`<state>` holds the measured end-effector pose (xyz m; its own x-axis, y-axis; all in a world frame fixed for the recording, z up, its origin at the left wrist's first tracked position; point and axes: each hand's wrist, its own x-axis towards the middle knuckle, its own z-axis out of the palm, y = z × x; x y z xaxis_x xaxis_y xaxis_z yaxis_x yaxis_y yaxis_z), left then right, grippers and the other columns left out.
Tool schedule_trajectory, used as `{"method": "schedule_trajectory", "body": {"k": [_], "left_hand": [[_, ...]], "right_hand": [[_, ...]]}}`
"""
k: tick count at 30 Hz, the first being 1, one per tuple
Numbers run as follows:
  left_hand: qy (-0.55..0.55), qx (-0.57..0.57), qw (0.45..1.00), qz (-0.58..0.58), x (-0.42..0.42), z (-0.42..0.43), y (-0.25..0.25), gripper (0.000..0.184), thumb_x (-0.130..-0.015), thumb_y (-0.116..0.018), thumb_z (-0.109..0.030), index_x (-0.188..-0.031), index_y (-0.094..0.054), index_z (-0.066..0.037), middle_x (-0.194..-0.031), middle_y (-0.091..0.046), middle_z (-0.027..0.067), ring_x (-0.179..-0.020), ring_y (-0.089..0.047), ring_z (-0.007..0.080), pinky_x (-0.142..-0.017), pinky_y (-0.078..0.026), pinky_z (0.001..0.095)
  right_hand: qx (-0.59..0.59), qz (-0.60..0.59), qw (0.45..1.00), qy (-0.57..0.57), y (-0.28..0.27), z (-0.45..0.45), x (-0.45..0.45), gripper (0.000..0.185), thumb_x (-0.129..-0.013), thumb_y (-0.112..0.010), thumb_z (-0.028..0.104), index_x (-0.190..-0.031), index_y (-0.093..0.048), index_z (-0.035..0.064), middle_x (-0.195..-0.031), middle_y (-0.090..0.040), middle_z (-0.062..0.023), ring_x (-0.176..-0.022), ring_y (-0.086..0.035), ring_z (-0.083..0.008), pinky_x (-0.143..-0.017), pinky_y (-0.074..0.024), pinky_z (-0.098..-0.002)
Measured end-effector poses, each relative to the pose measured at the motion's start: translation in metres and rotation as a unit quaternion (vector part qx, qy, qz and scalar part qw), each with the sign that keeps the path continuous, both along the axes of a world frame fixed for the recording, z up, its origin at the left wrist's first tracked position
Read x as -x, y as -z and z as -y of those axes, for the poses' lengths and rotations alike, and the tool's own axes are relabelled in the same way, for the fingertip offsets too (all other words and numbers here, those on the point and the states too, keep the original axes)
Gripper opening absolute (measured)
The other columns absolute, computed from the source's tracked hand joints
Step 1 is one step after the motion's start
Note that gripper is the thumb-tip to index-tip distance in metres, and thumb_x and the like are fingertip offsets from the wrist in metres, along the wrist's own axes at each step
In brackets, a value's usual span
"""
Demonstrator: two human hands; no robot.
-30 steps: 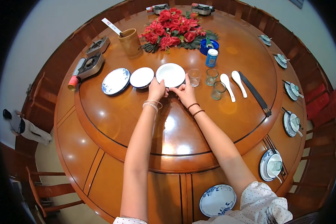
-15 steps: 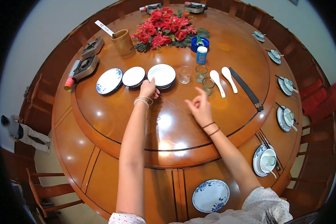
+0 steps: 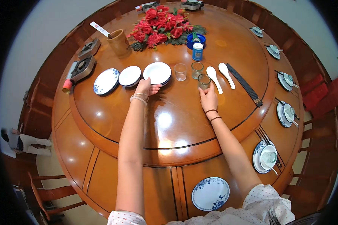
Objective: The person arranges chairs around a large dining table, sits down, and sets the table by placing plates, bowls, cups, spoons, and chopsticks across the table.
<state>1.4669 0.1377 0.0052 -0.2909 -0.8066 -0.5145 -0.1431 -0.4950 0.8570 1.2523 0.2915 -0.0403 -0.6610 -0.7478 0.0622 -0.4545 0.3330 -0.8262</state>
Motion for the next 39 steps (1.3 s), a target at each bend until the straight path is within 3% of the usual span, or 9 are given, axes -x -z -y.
{"method": "schedule_trajectory", "body": {"k": [13, 22, 25, 27, 29, 30, 31, 32, 39], "left_hand": [[0.010, 0.011, 0.999, -0.033, -0.001, 0.002, 0.013, 0.040, -0.095, -0.027, -0.028, -0.105, -0.038, 0.009, -0.078, -0.062, 0.0166, -0.052, -0.057, 0.0182, -0.047, -0.050, 0.0280], [-0.111, 0.102, 0.988, -0.033, 0.015, -0.029, 0.002, 0.042, -0.093, -0.034, -0.029, -0.114, -0.031, 0.007, -0.067, -0.060, 0.0165, -0.041, -0.054, 0.0214, -0.038, -0.048, 0.0310], [-0.068, 0.267, 0.961, -0.032, 0.013, -0.091, 0.000, 0.044, -0.091, -0.041, -0.026, -0.123, -0.029, 0.001, -0.064, -0.058, 0.0134, -0.043, -0.054, 0.0197, -0.039, -0.045, 0.0300], [-0.011, 0.349, 0.933, 0.087, 0.008, -0.154, 0.008, 0.045, -0.089, -0.046, -0.022, -0.126, -0.031, -0.003, -0.060, -0.055, 0.0122, -0.045, -0.054, 0.0179, -0.042, -0.042, 0.0308], [0.107, 0.413, 0.891, 0.154, -0.004, -0.230, 0.006, 0.035, -0.086, -0.049, -0.020, -0.116, -0.045, -0.002, -0.077, -0.058, 0.0206, -0.070, -0.060, 0.0292, -0.062, -0.046, 0.0368], [0.157, 0.369, 0.894, 0.199, -0.011, -0.270, 0.004, 0.032, -0.086, -0.050, -0.022, -0.112, -0.049, -0.003, -0.087, -0.057, 0.0226, -0.083, -0.058, 0.0329, -0.069, -0.045, 0.0386], [0.170, 0.404, 0.876, 0.202, -0.014, -0.303, 0.001, 0.028, -0.085, -0.052, -0.023, -0.106, -0.051, -0.004, -0.081, -0.059, 0.0197, -0.074, -0.059, 0.0339, -0.063, -0.046, 0.0396], [0.189, 0.303, 0.912, 0.200, -0.019, -0.337, -0.003, 0.027, -0.085, -0.053, -0.026, -0.100, -0.050, -0.003, -0.070, -0.059, 0.0176, -0.063, -0.058, 0.0354, -0.056, -0.047, 0.0397], [0.174, 0.133, 0.952, 0.216, -0.054, -0.474, 0.043, 0.039, -0.086, -0.050, -0.028, -0.110, -0.040, 0.002, -0.072, -0.060, 0.0224, -0.064, -0.060, 0.0367, -0.056, -0.047, 0.0411]], "right_hand": [[0.016, -0.064, 0.998, -0.002, 0.005, -0.002, -0.001, 0.075, -0.075, -0.061, 0.022, -0.134, -0.019, 0.0022, -0.076, -0.061, -0.0027, -0.070, -0.059, -0.0241, -0.062, -0.0459, -0.0376], [0.007, -0.068, 0.997, -0.025, 0.006, -0.001, 0.004, 0.074, -0.075, -0.061, 0.023, -0.134, -0.021, 0.0033, -0.076, -0.062, -0.0036, -0.070, -0.059, -0.0244, -0.062, -0.0463, -0.0373], [0.010, -0.067, 0.997, -0.033, 0.007, 0.001, 0.005, 0.074, -0.075, -0.061, 0.023, -0.134, -0.021, 0.0029, -0.076, -0.062, -0.0038, -0.071, -0.060, -0.0245, -0.063, -0.0466, -0.0374], [0.010, -0.060, 0.997, -0.040, 0.007, 0.001, 0.008, 0.076, -0.074, -0.063, 0.023, -0.134, -0.021, 0.0026, -0.075, -0.062, -0.0039, -0.071, -0.059, -0.0245, -0.063, -0.0468, -0.0372], [0.024, -0.065, 0.997, -0.042, 0.011, 0.003, 0.011, 0.077, -0.073, -0.064, 0.023, -0.133, -0.022, 0.0010, -0.074, -0.061, -0.0042, -0.070, -0.059, -0.0242, -0.064, -0.0469, -0.0366], [0.041, -0.055, 0.997, -0.032, 0.011, 0.003, 0.011, 0.078, -0.072, -0.065, 0.023, -0.133, -0.022, -0.0002, -0.073, -0.061, -0.0047, -0.069, -0.059, -0.0240, -0.063, -0.0470, -0.0361], [0.059, -0.045, 0.997, -0.023, 0.011, 0.003, 0.013, 0.079, -0.072, -0.065, 0.023, -0.133, -0.022, -0.0015, -0.072, -0.061, -0.0053, -0.067, -0.059, -0.0239, -0.063, -0.0471, -0.0356], [0.066, -0.044, 0.997, -0.021, 0.009, 0.002, 0.019, 0.081, -0.071, -0.066, 0.023, -0.132, -0.021, -0.0032, -0.071, -0.061, -0.0061, -0.066, -0.059, -0.0237, -0.062, -0.0473, -0.0351], [0.104, -0.039, 0.994, -0.023, 0.007, 0.003, 0.030, 0.090, -0.070, -0.069, 0.025, -0.133, -0.012, -0.0055, -0.063, -0.057, -0.0058, -0.059, -0.057, -0.0196, -0.060, -0.0471, -0.0327]]}}
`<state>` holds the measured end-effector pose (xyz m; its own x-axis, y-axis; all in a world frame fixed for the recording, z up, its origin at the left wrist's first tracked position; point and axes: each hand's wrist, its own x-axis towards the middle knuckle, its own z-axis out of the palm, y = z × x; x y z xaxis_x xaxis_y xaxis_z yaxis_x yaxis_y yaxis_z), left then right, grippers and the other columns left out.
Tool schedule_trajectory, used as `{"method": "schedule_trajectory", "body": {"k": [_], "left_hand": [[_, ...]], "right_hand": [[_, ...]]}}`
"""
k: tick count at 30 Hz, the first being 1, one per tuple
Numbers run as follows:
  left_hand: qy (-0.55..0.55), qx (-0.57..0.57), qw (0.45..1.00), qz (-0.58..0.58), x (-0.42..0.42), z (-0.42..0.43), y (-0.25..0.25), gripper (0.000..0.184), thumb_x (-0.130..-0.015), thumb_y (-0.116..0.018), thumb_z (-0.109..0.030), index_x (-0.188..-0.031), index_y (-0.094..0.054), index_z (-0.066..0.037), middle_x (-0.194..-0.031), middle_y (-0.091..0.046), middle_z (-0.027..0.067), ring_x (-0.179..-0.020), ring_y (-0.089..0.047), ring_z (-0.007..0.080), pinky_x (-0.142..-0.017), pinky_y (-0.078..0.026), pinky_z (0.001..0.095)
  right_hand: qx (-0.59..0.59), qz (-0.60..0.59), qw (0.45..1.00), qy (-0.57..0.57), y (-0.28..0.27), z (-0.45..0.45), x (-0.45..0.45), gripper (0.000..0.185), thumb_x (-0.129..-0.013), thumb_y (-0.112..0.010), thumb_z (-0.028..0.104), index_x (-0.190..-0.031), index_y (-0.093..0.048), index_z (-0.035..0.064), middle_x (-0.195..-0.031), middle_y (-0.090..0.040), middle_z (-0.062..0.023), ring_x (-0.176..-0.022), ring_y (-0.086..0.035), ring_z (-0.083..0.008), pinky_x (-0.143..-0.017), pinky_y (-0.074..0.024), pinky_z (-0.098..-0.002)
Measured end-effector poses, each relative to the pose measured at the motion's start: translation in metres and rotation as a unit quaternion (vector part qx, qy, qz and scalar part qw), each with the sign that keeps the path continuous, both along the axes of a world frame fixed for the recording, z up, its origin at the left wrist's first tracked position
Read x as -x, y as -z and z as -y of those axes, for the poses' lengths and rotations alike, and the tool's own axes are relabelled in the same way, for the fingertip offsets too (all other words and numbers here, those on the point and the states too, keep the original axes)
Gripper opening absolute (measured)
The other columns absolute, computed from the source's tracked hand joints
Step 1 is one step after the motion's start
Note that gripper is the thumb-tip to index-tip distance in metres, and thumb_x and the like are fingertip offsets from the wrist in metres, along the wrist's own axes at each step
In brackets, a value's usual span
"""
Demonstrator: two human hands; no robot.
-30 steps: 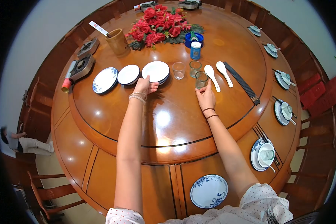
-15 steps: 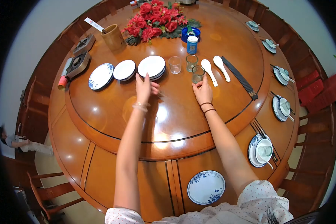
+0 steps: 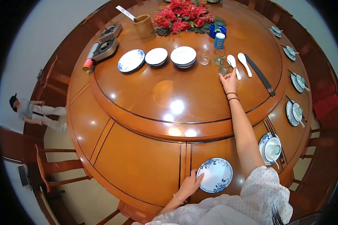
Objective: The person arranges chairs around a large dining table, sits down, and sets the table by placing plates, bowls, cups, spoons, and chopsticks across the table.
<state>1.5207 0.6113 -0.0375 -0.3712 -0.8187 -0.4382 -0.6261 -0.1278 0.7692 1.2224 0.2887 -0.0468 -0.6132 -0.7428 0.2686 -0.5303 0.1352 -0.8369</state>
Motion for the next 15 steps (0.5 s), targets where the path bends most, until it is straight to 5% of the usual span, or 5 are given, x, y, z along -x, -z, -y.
{"method": "schedule_trajectory", "body": {"k": [4, 6, 9, 10, 15], "left_hand": [[0.002, 0.013, 0.998, -0.069, -0.002, -0.007, 0.019, 0.033, -0.089, -0.044, -0.023, -0.111, -0.037, 0.000, -0.067, -0.058, 0.0251, -0.059, -0.059, 0.0393, -0.055, -0.047, 0.0451], [-0.008, -0.081, 0.986, -0.148, -0.005, -0.004, 0.011, 0.030, -0.089, -0.044, -0.018, -0.112, -0.036, 0.000, -0.065, -0.059, 0.0217, -0.053, -0.060, 0.0303, -0.048, -0.048, 0.0378], [-0.034, -0.075, 0.975, -0.208, -0.014, -0.006, -0.006, 0.029, -0.089, -0.045, -0.012, -0.114, -0.037, 0.001, -0.062, -0.059, 0.0130, -0.048, -0.059, 0.0175, -0.043, -0.048, 0.0278], [-0.039, -0.075, 0.973, -0.212, -0.019, -0.005, -0.009, 0.029, -0.089, -0.045, -0.012, -0.114, -0.037, 0.001, -0.062, -0.059, 0.0130, -0.048, -0.059, 0.0175, -0.043, -0.048, 0.0278], [-0.146, -0.019, 0.950, -0.274, -0.076, 0.043, -0.035, 0.025, -0.090, -0.043, -0.009, -0.111, -0.035, 0.001, -0.064, -0.056, 0.0079, -0.047, -0.056, 0.0120, -0.042, -0.045, 0.0220]], "right_hand": [[0.036, 0.032, 0.998, -0.047, 0.004, -0.030, 0.007, 0.092, -0.069, -0.071, 0.020, -0.134, -0.011, -0.0039, -0.070, -0.055, -0.0062, -0.060, -0.054, -0.0145, -0.059, -0.0463, -0.0277], [0.064, 0.069, 0.992, -0.082, 0.003, -0.067, 0.004, 0.074, -0.073, -0.069, 0.016, -0.131, -0.024, -0.0006, -0.072, -0.052, -0.0036, -0.064, -0.051, -0.0101, -0.061, -0.0446, -0.0242], [0.034, 0.034, 0.982, -0.185, -0.015, -0.145, -0.012, 0.045, -0.080, -0.062, 0.011, -0.120, -0.042, 0.0010, -0.069, -0.047, 0.0006, -0.063, -0.044, -0.0063, -0.059, -0.0409, -0.0209], [0.009, 0.111, 0.970, -0.217, -0.014, -0.173, -0.018, 0.037, -0.082, -0.059, 0.009, -0.116, -0.046, 0.0015, -0.069, -0.044, 0.0024, -0.063, -0.041, -0.0053, -0.058, -0.0389, -0.0197], [-0.057, 0.092, 0.960, -0.256, -0.062, -0.261, -0.099, 0.035, -0.084, -0.051, 0.007, -0.119, -0.048, 0.0026, -0.084, -0.057, -0.0053, -0.074, -0.054, -0.0104, -0.067, -0.0453, -0.0235]]}}
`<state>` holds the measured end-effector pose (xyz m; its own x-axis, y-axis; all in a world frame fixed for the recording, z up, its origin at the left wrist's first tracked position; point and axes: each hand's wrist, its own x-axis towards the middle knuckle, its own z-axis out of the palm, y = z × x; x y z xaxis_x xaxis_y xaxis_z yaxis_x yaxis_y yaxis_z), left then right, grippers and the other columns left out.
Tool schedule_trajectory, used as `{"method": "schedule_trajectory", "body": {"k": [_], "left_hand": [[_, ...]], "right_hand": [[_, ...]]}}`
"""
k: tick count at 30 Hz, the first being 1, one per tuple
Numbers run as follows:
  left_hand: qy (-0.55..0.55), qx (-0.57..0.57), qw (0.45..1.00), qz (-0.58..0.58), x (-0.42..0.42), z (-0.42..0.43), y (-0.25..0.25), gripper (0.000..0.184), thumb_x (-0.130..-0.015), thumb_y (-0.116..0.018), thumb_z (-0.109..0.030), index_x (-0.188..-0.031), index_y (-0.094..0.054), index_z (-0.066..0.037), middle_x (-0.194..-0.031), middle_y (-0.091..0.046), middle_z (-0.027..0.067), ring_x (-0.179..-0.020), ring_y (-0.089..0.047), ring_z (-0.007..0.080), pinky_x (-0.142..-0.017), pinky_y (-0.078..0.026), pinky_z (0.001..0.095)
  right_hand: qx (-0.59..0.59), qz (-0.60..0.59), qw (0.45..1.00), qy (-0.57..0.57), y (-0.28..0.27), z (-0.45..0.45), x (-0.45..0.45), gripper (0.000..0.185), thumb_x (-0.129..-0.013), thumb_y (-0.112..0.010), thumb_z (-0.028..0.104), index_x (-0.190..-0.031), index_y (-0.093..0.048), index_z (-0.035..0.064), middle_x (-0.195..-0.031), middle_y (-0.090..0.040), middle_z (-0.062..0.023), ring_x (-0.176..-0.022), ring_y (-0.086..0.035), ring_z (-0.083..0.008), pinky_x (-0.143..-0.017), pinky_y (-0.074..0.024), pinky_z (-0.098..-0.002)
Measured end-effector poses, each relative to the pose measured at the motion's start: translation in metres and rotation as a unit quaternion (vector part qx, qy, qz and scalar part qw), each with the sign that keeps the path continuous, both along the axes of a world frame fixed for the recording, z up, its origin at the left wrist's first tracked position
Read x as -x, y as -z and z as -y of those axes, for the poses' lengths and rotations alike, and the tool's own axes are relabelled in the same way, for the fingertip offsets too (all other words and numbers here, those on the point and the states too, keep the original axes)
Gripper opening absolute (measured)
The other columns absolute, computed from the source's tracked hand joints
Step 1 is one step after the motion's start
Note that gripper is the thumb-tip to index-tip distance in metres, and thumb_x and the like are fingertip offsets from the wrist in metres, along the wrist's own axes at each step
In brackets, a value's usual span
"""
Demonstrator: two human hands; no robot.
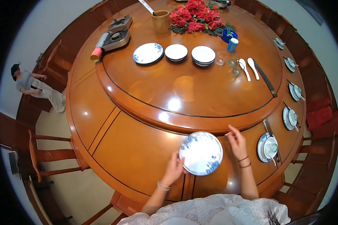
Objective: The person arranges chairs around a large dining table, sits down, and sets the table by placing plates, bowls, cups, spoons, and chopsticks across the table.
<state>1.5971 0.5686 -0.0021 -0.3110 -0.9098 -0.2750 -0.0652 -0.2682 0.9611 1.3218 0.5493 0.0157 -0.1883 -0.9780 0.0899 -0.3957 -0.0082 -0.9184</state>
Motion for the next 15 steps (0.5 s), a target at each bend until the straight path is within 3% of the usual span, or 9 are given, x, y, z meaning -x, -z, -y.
{"method": "schedule_trajectory", "body": {"k": [1, 5, 7, 9, 11, 15], "left_hand": [[-0.040, -0.009, 0.998, -0.054, -0.011, 0.017, -0.003, 0.023, -0.090, -0.042, -0.008, -0.109, -0.034, 0.002, -0.065, -0.056, 0.0089, -0.046, -0.055, 0.0119, -0.041, -0.045, 0.0220], [-0.109, 0.067, 0.990, -0.054, -0.046, 0.097, -0.032, 0.023, -0.091, -0.037, -0.008, -0.109, -0.026, 0.001, -0.069, -0.057, 0.0146, -0.049, -0.056, 0.0160, -0.042, -0.047, 0.0232], [-0.134, 0.111, 0.983, -0.052, -0.061, 0.135, -0.026, 0.024, -0.092, -0.037, -0.010, -0.109, -0.024, 0.001, -0.071, -0.057, 0.0172, -0.049, -0.058, 0.0178, -0.042, -0.048, 0.0233], [-0.158, 0.117, 0.978, -0.068, -0.070, 0.167, -0.021, 0.024, -0.092, -0.036, -0.011, -0.109, -0.024, 0.001, -0.070, -0.057, 0.0183, -0.049, -0.058, 0.0186, -0.042, -0.049, 0.0238], [-0.172, 0.122, 0.975, -0.071, -0.073, 0.199, -0.016, 0.024, -0.092, -0.036, -0.012, -0.108, -0.024, 0.002, -0.071, -0.057, 0.0188, -0.049, -0.058, 0.0190, -0.042, -0.049, 0.0242], [-0.171, 0.153, 0.973, -0.036, -0.082, 0.274, -0.007, 0.025, -0.093, -0.036, -0.014, -0.108, -0.024, 0.002, -0.071, -0.058, 0.0194, -0.049, -0.059, 0.0210, -0.042, -0.050, 0.0265]], "right_hand": [[0.019, -0.035, 0.999, -0.019, -0.001, 0.000, -0.015, 0.038, -0.084, -0.051, 0.006, -0.121, -0.046, 0.0031, -0.088, -0.057, -0.0071, -0.076, -0.054, -0.0118, -0.068, -0.0458, -0.0241], [0.014, 0.055, 0.992, -0.115, -0.002, 0.037, -0.083, 0.055, -0.084, -0.048, 0.003, -0.134, -0.026, 0.0025, -0.098, -0.055, -0.0097, -0.076, -0.053, -0.0124, -0.070, -0.0450, -0.0237], [0.067, 0.088, 0.985, -0.132, 0.014, 0.075, -0.114, 0.059, -0.083, -0.050, 0.002, -0.135, -0.022, 0.0023, -0.099, -0.055, -0.0101, -0.074, -0.053, -0.0125, -0.068, -0.0449, -0.0242], [0.058, 0.171, 0.977, -0.109, 0.021, 0.113, -0.148, 0.062, -0.083, -0.053, 0.003, -0.136, -0.020, 0.0023, -0.096, -0.055, -0.0094, -0.073, -0.052, -0.0123, -0.067, -0.0446, -0.0241], [0.038, 0.144, 0.984, -0.102, 0.027, 0.150, -0.169, 0.067, -0.083, -0.054, 0.004, -0.137, -0.015, 0.0023, -0.092, -0.052, -0.0082, -0.074, -0.050, -0.0113, -0.067, -0.0433, -0.0225], [0.110, 0.267, 0.956, -0.058, 0.046, 0.231, -0.197, 0.071, -0.084, -0.052, 0.002, -0.138, -0.006, 0.0028, -0.099, -0.052, -0.0061, -0.076, -0.048, -0.0083, -0.069, -0.0420, -0.0201]]}}
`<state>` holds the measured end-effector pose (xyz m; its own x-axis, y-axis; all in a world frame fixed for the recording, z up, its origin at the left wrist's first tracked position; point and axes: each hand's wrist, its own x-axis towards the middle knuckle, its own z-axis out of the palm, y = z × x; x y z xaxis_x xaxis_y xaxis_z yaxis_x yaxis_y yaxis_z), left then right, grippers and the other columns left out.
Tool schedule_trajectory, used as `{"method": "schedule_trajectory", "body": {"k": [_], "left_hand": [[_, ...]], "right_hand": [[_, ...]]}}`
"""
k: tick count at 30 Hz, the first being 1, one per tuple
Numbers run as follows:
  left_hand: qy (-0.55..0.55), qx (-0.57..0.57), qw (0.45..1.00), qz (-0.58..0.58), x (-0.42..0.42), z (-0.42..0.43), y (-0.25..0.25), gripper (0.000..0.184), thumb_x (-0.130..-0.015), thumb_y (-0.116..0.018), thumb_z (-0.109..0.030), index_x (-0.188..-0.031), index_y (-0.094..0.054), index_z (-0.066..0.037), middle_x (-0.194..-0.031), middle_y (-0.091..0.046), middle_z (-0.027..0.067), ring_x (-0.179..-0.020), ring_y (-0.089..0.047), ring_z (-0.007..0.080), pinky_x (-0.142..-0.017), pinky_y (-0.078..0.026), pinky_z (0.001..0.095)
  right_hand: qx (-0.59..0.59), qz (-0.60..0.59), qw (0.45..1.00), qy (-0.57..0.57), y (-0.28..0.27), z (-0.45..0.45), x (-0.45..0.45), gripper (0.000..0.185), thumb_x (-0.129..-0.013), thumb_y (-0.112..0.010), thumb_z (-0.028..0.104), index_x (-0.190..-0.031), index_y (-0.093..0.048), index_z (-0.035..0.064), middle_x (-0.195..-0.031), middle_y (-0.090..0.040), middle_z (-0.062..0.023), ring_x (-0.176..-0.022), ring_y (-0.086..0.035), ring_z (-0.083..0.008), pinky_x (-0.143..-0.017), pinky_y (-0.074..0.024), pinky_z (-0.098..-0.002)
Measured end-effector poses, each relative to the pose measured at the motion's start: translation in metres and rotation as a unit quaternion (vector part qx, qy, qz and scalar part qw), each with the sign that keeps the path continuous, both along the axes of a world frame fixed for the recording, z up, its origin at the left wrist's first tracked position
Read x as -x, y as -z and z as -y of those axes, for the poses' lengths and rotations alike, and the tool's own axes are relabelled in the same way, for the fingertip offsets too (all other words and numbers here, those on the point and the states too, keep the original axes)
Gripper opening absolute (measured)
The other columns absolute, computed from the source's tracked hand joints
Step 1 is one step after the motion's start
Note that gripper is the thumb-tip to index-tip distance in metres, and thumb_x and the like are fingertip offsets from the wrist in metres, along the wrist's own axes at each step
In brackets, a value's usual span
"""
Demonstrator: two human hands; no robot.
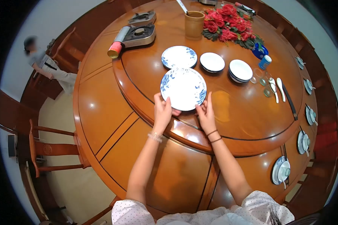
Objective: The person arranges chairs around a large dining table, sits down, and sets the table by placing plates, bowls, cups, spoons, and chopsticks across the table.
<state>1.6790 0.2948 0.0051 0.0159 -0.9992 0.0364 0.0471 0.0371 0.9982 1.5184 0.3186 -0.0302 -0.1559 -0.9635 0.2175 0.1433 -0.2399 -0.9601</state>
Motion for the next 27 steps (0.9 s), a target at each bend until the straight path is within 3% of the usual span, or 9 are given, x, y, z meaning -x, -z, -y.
{"method": "schedule_trajectory", "body": {"k": [2, 6, 8, 16, 17, 20, 23, 26, 27], "left_hand": [[0.000, 0.017, 1.000, 0.002, -0.001, 0.039, 0.003, 0.026, -0.092, -0.036, -0.014, -0.108, -0.024, 0.002, -0.071, -0.058, 0.0196, -0.049, -0.059, 0.0215, -0.042, -0.050, 0.0269], [-0.006, 0.039, 0.999, 0.030, -0.005, 0.102, -0.001, 0.038, -0.092, -0.037, -0.016, -0.117, -0.018, 0.004, -0.069, -0.057, 0.0185, -0.047, -0.059, 0.0212, -0.040, -0.050, 0.0277], [-0.031, 0.058, 0.997, 0.035, -0.005, 0.128, 0.003, 0.033, -0.091, -0.037, -0.013, -0.114, -0.023, 0.006, -0.063, -0.057, 0.0172, -0.043, -0.058, 0.0207, -0.035, -0.047, 0.0278], [-0.042, 0.007, 0.996, 0.083, -0.014, 0.176, 0.016, 0.032, -0.090, -0.040, -0.015, -0.113, -0.033, 0.006, -0.059, -0.057, 0.0123, -0.038, -0.053, 0.0143, -0.032, -0.041, 0.0257], [-0.040, 0.004, 0.996, 0.084, -0.013, 0.179, 0.019, 0.032, -0.090, -0.040, -0.015, -0.113, -0.033, 0.006, -0.059, -0.057, 0.0123, -0.038, -0.053, 0.0143, -0.032, -0.041, 0.0257], [-0.058, 0.017, 0.991, 0.123, -0.015, 0.195, 0.030, 0.039, -0.089, -0.044, -0.018, -0.118, -0.036, 0.007, -0.059, -0.055, 0.0093, -0.040, -0.052, 0.0133, -0.035, -0.040, 0.0252], [-0.175, 0.179, 0.930, 0.268, -0.016, 0.209, 0.050, 0.038, -0.083, -0.049, -0.018, -0.109, -0.047, 0.009, -0.069, -0.063, 0.0153, -0.057, -0.060, 0.0215, -0.058, -0.046, 0.0337], [-0.113, 0.108, 0.934, 0.322, -0.017, 0.207, 0.039, 0.039, -0.083, -0.049, -0.020, -0.109, -0.048, 0.009, -0.068, -0.063, 0.0163, -0.060, -0.061, 0.0253, -0.065, -0.046, 0.0361], [-0.138, 0.178, 0.901, 0.371, -0.017, 0.210, 0.041, 0.043, -0.085, -0.047, -0.025, -0.110, -0.047, 0.009, -0.057, -0.060, 0.0139, -0.052, -0.060, 0.0231, -0.055, -0.048, 0.0342]], "right_hand": [[-0.043, -0.011, 0.998, -0.034, -0.003, 0.037, 0.001, 0.074, -0.084, -0.051, 0.001, -0.138, 0.000, 0.0035, -0.103, -0.051, -0.0062, -0.076, -0.048, -0.0070, -0.070, -0.0412, -0.0184], [0.014, -0.002, 0.999, -0.042, -0.004, 0.108, -0.004, 0.084, -0.078, -0.059, -0.002, -0.136, 0.002, -0.0010, -0.096, -0.052, -0.0052, -0.069, -0.046, -0.0040, -0.058, -0.0411, -0.0159], [0.012, -0.010, 0.998, -0.065, -0.003, 0.135, -0.004, 0.090, -0.074, -0.065, -0.001, -0.135, 0.001, -0.0043, -0.086, -0.051, -0.0031, -0.060, -0.043, -0.0005, -0.052, -0.0380, -0.0129], [-0.047, -0.053, 0.997, -0.034, -0.005, 0.168, -0.013, 0.094, -0.072, -0.068, 0.000, -0.134, 0.002, -0.0062, -0.070, -0.044, 0.0016, -0.058, -0.042, -0.0012, -0.049, -0.0370, -0.0130], [-0.026, -0.051, 0.998, -0.015, 0.000, 0.173, -0.015, 0.091, -0.073, -0.068, 0.006, -0.134, -0.003, -0.0074, -0.065, -0.043, 0.0026, -0.049, -0.041, -0.0018, -0.038, -0.0344, -0.0162], [-0.031, -0.078, 0.996, 0.001, 0.008, 0.181, -0.013, 0.094, -0.072, -0.070, 0.008, -0.134, -0.001, -0.0080, -0.064, -0.042, 0.0028, -0.048, -0.040, -0.0021, -0.037, -0.0343, -0.0162], [-0.041, -0.086, 0.995, 0.011, 0.007, 0.181, -0.015, 0.097, -0.071, -0.072, 0.010, -0.133, 0.000, -0.0085, -0.063, -0.041, 0.0030, -0.048, -0.039, -0.0022, -0.036, -0.0341, -0.0165], [-0.045, -0.089, 0.995, 0.028, 0.011, 0.182, -0.018, 0.097, -0.071, -0.071, 0.009, -0.133, 0.001, -0.0085, -0.063, -0.041, 0.0031, -0.051, -0.039, -0.0018, -0.040, -0.0356, -0.0156], [-0.038, -0.088, 0.995, 0.040, 0.013, 0.182, -0.020, 0.097, -0.071, -0.071, 0.008, -0.133, 0.001, -0.0082, -0.064, -0.041, 0.0031, -0.053, -0.039, -0.0016, -0.043, -0.0365, -0.0149]]}}
